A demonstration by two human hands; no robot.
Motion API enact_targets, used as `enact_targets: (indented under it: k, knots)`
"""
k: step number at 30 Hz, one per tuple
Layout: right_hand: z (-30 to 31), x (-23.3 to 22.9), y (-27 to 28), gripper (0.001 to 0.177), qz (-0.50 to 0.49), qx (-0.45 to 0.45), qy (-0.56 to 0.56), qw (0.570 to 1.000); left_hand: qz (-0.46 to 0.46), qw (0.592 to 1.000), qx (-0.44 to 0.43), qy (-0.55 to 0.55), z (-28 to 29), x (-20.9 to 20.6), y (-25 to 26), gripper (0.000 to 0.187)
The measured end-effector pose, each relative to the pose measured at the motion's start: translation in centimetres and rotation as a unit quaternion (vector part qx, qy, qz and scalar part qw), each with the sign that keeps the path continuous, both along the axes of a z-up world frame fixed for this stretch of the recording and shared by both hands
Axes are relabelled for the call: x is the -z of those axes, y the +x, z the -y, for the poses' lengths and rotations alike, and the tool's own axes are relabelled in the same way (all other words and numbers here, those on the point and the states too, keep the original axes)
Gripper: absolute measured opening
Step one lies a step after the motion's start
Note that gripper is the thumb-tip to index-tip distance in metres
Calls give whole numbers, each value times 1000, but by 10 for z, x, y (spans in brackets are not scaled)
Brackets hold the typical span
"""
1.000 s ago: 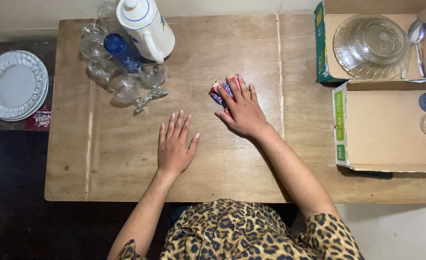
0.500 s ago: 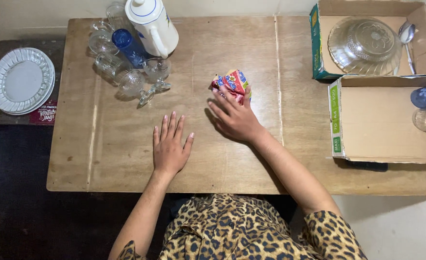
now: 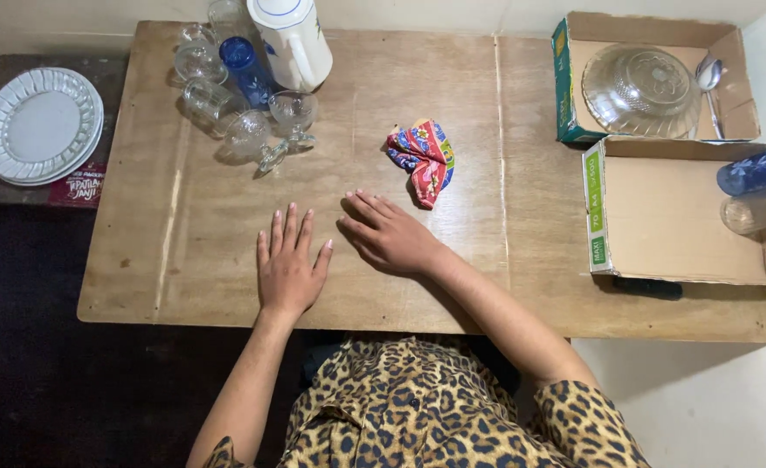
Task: The person wipes a glass with a cloth, places the glass into a cardboard box containing other items, and continues handling glassware on the table.
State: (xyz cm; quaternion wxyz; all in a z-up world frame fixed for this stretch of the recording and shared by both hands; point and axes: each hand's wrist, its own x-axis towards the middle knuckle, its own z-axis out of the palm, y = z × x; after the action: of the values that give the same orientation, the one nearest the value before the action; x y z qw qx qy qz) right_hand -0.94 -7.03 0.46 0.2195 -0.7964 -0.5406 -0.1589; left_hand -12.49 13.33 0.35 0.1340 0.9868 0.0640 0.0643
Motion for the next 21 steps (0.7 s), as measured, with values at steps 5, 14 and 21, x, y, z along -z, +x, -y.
enact_targets:
  k: [5, 14, 21]
  knots:
    - [-8, -5, -8, 48, -60, 0, -95, 994, -11, 1000, -20, -1, -14, -1, -14, 63]
    - [-34, 0, -21, 61, -76, 16, -198, 977, -39, 997, -68, 5, -50, 5, -29, 65]
    - [-57, 9, -21, 69, -91, -13, -214, 972, -36, 994, -94, -31, -91, 2, -38, 69]
